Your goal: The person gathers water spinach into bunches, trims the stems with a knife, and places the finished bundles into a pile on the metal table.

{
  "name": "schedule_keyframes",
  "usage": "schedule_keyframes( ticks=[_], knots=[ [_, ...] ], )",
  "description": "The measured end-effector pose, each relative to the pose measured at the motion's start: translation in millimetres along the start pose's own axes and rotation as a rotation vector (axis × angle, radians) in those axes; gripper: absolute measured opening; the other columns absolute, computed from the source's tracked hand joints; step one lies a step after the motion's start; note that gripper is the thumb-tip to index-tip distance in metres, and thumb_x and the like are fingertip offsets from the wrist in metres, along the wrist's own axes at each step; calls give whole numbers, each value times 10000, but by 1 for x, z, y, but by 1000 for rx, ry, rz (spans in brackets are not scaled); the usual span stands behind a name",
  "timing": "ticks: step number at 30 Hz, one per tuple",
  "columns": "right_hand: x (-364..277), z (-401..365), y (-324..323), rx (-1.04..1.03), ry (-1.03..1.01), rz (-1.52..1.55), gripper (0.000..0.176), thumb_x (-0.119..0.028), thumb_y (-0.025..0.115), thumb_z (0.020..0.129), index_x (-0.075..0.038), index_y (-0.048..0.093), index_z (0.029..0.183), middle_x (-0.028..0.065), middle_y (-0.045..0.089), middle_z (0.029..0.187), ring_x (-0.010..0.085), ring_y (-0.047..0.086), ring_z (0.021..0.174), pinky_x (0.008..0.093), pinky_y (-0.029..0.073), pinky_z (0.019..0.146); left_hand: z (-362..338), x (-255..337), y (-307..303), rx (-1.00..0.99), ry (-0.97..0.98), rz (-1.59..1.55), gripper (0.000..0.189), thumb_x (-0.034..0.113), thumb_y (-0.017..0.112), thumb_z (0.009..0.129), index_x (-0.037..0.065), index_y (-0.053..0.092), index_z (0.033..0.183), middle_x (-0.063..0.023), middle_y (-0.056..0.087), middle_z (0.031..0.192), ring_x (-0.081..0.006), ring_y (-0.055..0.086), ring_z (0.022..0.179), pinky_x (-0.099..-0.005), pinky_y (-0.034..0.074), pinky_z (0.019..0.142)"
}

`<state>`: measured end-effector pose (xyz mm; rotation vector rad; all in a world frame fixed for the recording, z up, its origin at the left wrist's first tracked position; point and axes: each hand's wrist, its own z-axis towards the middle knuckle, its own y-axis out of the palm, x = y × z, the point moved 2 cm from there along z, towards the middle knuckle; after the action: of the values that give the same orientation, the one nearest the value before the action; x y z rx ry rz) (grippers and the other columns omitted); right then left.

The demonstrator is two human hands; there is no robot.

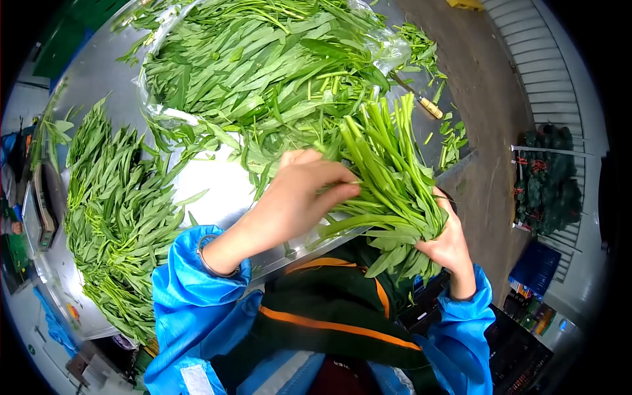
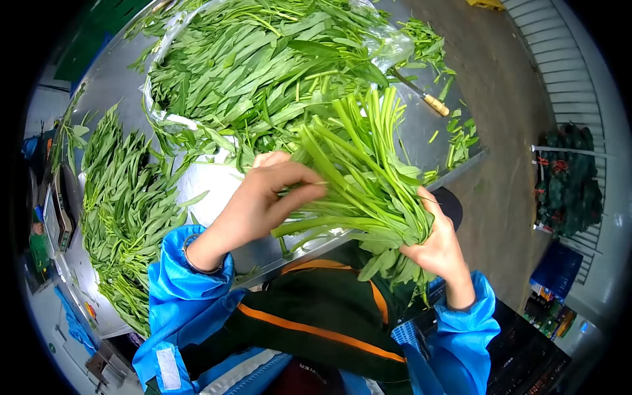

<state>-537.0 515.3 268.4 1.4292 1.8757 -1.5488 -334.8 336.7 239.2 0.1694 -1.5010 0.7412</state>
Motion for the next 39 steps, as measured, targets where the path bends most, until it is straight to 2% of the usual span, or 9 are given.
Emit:
schedule_keyframes(
  ticks=[5, 7, 9, 11, 19, 31, 34, 38, 39],
  knots=[
    [8, 0, 1, -23, 52, 84, 702, 61, 658, 575, 40, 424, 1237, 124, 494, 1223, 173, 468, 1120, 269, 337, 960, 0, -33, -42, 381, -299, -1030, 106, 123, 526, 895, 42, 561, 954, -23, 563, 754, -111, 521, 614, -312, 507, 630],
    [12, -4, -3, -21, 131, 142, 724, 74, 648, 578, 33, 404, 1258, 98, 509, 1198, 153, 485, 1084, 264, 350, 942, -13, -57, -85, 186, -223, -1343, 200, 162, 566, 875, 53, 548, 1041, -24, 603, 821, -129, 578, 734, -293, 501, 720],
    [4, -5, -4, 5, 125, 133, 760, 92, 640, 582, 38, 366, 1289, 72, 540, 1143, 128, 501, 1037, 252, 372, 914, -15, -45, -85, 354, -445, -443, 402, 197, 613, 842, 34, 488, 1187, -94, 608, 1009, -190, 582, 902, -319, 467, 817],
    [0, -4, -4, 37, 71, 128, 769, 84, 656, 590, 46, 358, 1298, 80, 548, 1137, 131, 508, 1037, 253, 381, 910, -16, -29, -63, 428, -132, 902, 616, 200, 691, 764, 25, 418, 1289, -177, 512, 1194, -306, 491, 1085, -415, 342, 959],
    [-6, -8, -1, 60, -31, 122, 785, 30, 723, 614, 70, 344, 1301, 121, 516, 1202, 152, 510, 1063, 268, 392, 922, -9, 24, -27, 8, 186, 427, 191, 149, 705, 720, 77, 648, 887, -41, 579, 827, -223, 521, 872, -378, 301, 866],
    [-10, -1, 9, 14, -48, 12, 724, 13, 712, 562, 73, 423, 1224, 161, 478, 1244, 210, 490, 1118, 297, 358, 961, -26, -6, -9, 223, -526, -967, 152, 58, 577, 861, 2, 654, 980, -67, 661, 951, -128, 591, 867, -264, 445, 818],
    [-7, 0, 12, -16, -106, -16, 745, 9, 722, 571, 84, 403, 1240, 164, 503, 1221, 206, 495, 1121, 303, 359, 969, -31, -3, -9, 354, -461, -885, 145, 58, 578, 859, -3, 647, 971, -71, 661, 937, -140, 588, 884, -286, 443, 834],
    [-12, 3, 17, 8, -78, 70, 755, 19, 714, 597, 87, 377, 1269, 164, 520, 1208, 206, 494, 1124, 298, 349, 974, -31, 3, -23, 453, 166, 113, 127, 36, 628, 807, 13, 649, 930, -72, 666, 893, -190, 602, 863, -312, 447, 841],
    [-12, 4, 15, 1, -91, 59, 765, 18, 714, 597, 84, 369, 1276, 163, 521, 1206, 206, 495, 1122, 298, 349, 973, -32, -2, -28, 516, -22, -107, 135, 49, 635, 803, 17, 650, 934, -78, 666, 897, -196, 601, 874, -318, 441, 854]
  ],
)
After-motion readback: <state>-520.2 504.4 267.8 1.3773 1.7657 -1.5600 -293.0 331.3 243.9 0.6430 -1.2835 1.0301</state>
